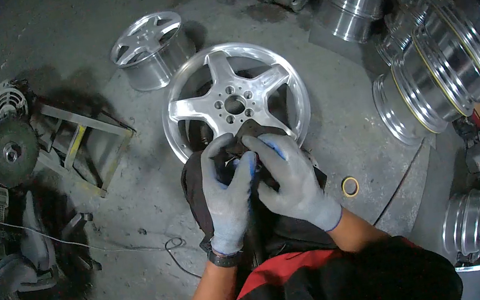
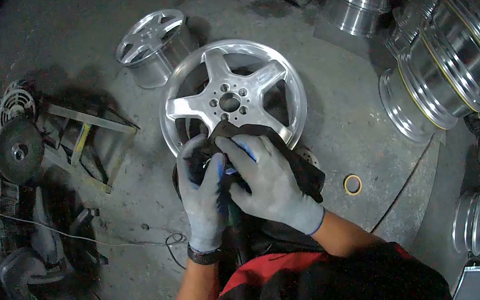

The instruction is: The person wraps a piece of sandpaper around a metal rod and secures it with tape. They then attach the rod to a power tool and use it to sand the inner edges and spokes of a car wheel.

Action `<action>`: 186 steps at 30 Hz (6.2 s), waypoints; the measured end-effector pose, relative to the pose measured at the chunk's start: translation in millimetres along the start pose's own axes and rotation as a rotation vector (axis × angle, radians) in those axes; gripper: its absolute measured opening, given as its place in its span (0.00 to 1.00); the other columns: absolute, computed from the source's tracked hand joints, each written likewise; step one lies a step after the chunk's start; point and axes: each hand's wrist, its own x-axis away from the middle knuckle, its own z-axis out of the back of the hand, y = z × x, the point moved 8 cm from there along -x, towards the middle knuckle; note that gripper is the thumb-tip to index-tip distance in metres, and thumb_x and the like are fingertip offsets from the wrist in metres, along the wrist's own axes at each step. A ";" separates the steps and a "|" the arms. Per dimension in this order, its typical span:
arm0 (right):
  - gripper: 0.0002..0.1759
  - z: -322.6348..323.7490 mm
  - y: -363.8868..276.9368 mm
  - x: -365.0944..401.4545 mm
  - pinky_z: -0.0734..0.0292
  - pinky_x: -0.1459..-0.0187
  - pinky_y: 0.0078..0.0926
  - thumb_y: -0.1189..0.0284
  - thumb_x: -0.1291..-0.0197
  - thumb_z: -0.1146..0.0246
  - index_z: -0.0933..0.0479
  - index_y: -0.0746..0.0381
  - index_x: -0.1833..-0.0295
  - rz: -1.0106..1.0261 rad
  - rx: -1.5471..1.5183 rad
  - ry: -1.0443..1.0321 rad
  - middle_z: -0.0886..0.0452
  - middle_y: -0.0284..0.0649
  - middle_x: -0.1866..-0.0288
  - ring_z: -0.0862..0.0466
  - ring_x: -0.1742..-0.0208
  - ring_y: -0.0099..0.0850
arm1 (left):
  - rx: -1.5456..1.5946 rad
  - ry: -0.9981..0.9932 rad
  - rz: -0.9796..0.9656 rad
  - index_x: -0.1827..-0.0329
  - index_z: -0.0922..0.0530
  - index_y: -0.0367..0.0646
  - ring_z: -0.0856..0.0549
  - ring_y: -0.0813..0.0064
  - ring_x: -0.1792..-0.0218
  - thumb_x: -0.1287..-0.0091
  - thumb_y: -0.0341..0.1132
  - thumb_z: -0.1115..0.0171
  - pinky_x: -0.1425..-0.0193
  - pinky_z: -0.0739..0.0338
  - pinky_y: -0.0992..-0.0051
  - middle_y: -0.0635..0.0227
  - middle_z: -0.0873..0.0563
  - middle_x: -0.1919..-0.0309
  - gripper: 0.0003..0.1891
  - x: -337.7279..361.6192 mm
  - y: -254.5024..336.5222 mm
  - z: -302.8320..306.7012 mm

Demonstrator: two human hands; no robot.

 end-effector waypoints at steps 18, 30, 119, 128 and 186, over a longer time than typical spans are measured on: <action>0.20 16.5 48.3 -11.2 0.23 0.38 0.32 0.75 0.35 0.28 0.18 0.65 0.39 -0.281 -0.475 0.121 0.18 0.46 0.41 0.17 0.40 0.35 | -0.060 0.097 -0.138 0.30 0.26 0.32 0.19 0.70 0.37 0.21 0.29 0.40 0.28 0.27 0.70 0.57 0.17 0.37 0.19 7.3 11.2 2.9; 0.11 0.0 81.4 3.2 0.21 0.47 0.23 0.75 0.30 0.31 0.17 0.68 0.46 -0.499 -0.860 0.024 0.14 0.36 0.52 0.17 0.52 0.22 | -0.017 -0.037 -0.165 0.33 0.23 0.34 0.19 0.72 0.39 0.20 0.30 0.42 0.31 0.27 0.72 0.60 0.16 0.38 0.16 5.0 7.6 4.6; 0.08 25.9 59.4 -10.9 0.21 0.43 0.29 0.78 0.35 0.29 0.19 0.65 0.53 -0.243 -0.491 0.018 0.14 0.40 0.52 0.15 0.48 0.28 | -0.210 -0.163 0.032 0.51 0.16 0.33 0.24 0.85 0.61 0.18 0.38 0.43 0.54 0.28 0.79 0.73 0.18 0.64 0.15 -6.7 6.8 0.9; 0.09 23.2 59.8 -8.2 0.19 0.47 0.24 0.78 0.32 0.30 0.19 0.66 0.50 -0.391 -0.520 0.011 0.13 0.38 0.55 0.15 0.53 0.21 | 0.021 -0.316 0.164 0.33 0.20 0.32 0.18 0.84 0.56 0.21 0.36 0.41 0.48 0.23 0.80 0.70 0.13 0.53 0.19 -5.2 7.5 -13.0; 0.09 8.8 74.3 3.5 0.30 0.67 0.18 0.71 0.30 0.28 0.16 0.67 0.56 -0.592 -0.538 0.093 0.21 0.26 0.72 0.27 0.69 0.12 | -0.146 -0.004 0.143 0.49 0.15 0.30 0.25 0.87 0.67 0.20 0.39 0.37 0.62 0.27 0.79 0.76 0.16 0.69 0.16 -6.4 -21.4 -4.8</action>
